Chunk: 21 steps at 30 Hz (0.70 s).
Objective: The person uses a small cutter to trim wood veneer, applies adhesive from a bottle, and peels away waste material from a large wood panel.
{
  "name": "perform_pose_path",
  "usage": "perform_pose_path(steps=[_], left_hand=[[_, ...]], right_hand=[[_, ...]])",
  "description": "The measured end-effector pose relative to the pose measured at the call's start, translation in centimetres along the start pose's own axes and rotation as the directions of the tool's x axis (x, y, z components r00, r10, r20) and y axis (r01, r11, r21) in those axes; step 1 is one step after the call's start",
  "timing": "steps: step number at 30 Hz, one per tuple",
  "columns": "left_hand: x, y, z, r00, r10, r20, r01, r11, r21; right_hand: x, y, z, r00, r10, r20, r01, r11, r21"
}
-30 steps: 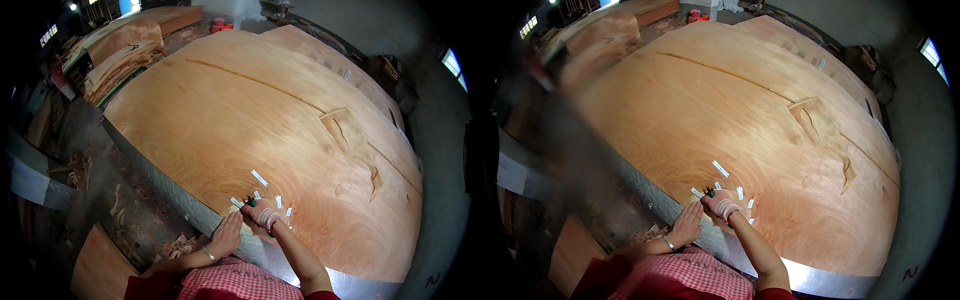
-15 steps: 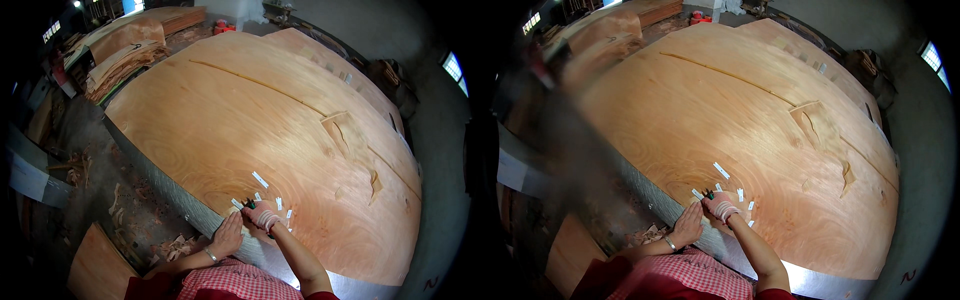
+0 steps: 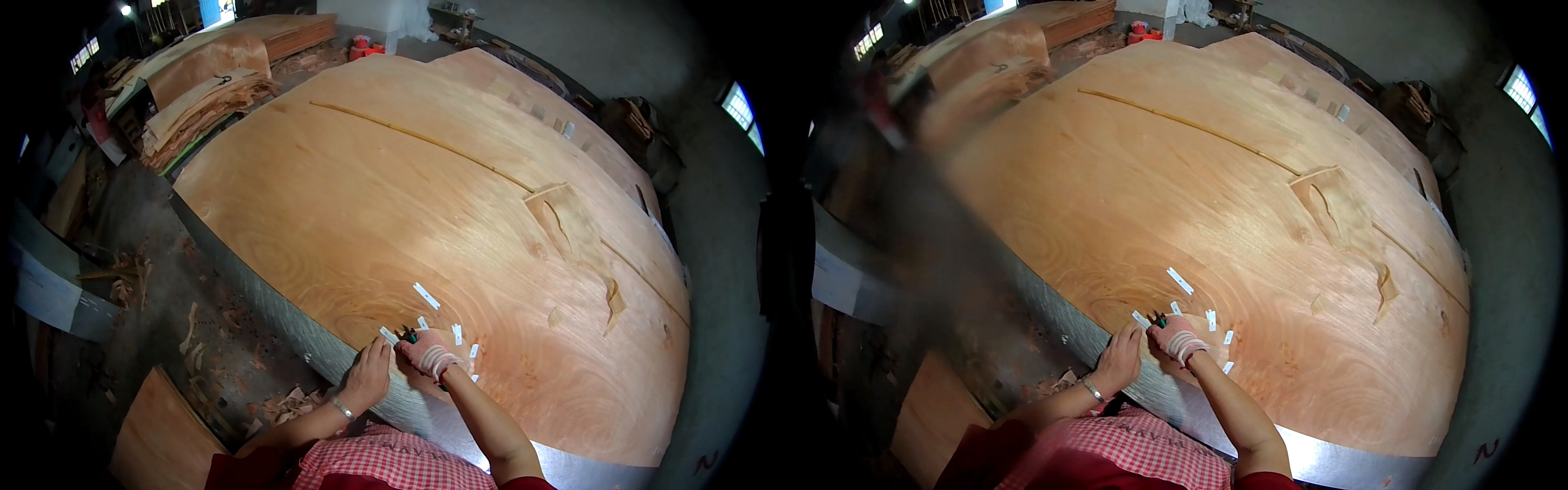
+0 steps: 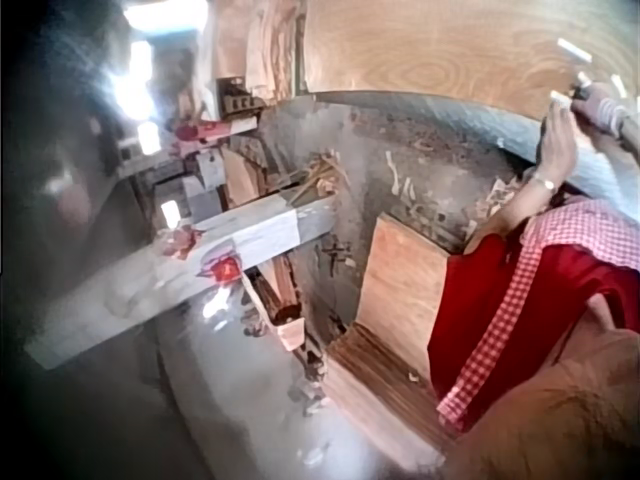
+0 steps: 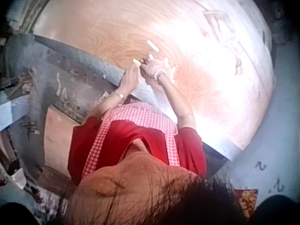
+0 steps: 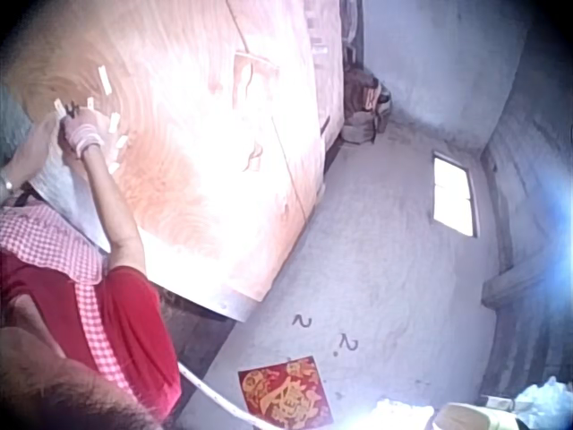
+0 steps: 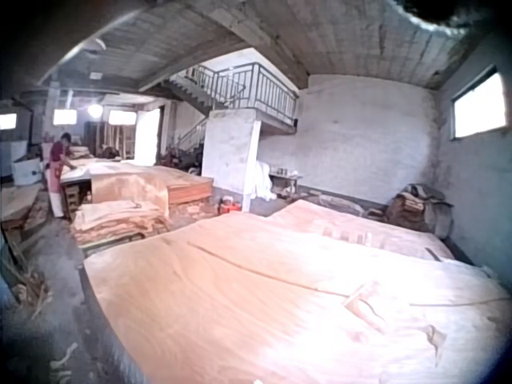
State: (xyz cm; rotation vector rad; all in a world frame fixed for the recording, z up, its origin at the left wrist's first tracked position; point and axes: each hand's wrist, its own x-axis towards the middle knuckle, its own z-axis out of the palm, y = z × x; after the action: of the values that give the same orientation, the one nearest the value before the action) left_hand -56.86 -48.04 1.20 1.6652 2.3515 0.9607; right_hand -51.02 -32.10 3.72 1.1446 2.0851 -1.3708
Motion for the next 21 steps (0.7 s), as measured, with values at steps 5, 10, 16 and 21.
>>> perform_pose_path(steps=[5, 10, 16, 21], left_hand=[[1.0, -0.5, 0.8, 1.0, 0.024, 0.013, -0.025, 0.992, 0.126], [1.0, -0.8, 1.2, 0.998, 0.059, 0.022, -0.062, 0.981, 0.183], [1.1, -0.4, 1.4, 0.998, 0.041, 0.046, -0.052, 0.964, 0.259], [1.0, -0.8, 1.1, 0.997, 0.074, 0.03, -0.079, 0.964, 0.255]], right_hand=[[-0.2, -0.4, 0.1, 0.999, 0.041, -0.004, -0.041, 0.999, 0.002], [-1.8, -1.3, -0.3, 0.999, 0.044, -0.016, -0.043, 0.997, 0.068], [-2.2, 0.7, 0.3, 0.956, -0.234, -0.175, 0.156, 0.916, -0.369], [-1.6, 0.1, -4.0, 0.974, -0.082, -0.212, -0.055, 0.82, -0.57]])
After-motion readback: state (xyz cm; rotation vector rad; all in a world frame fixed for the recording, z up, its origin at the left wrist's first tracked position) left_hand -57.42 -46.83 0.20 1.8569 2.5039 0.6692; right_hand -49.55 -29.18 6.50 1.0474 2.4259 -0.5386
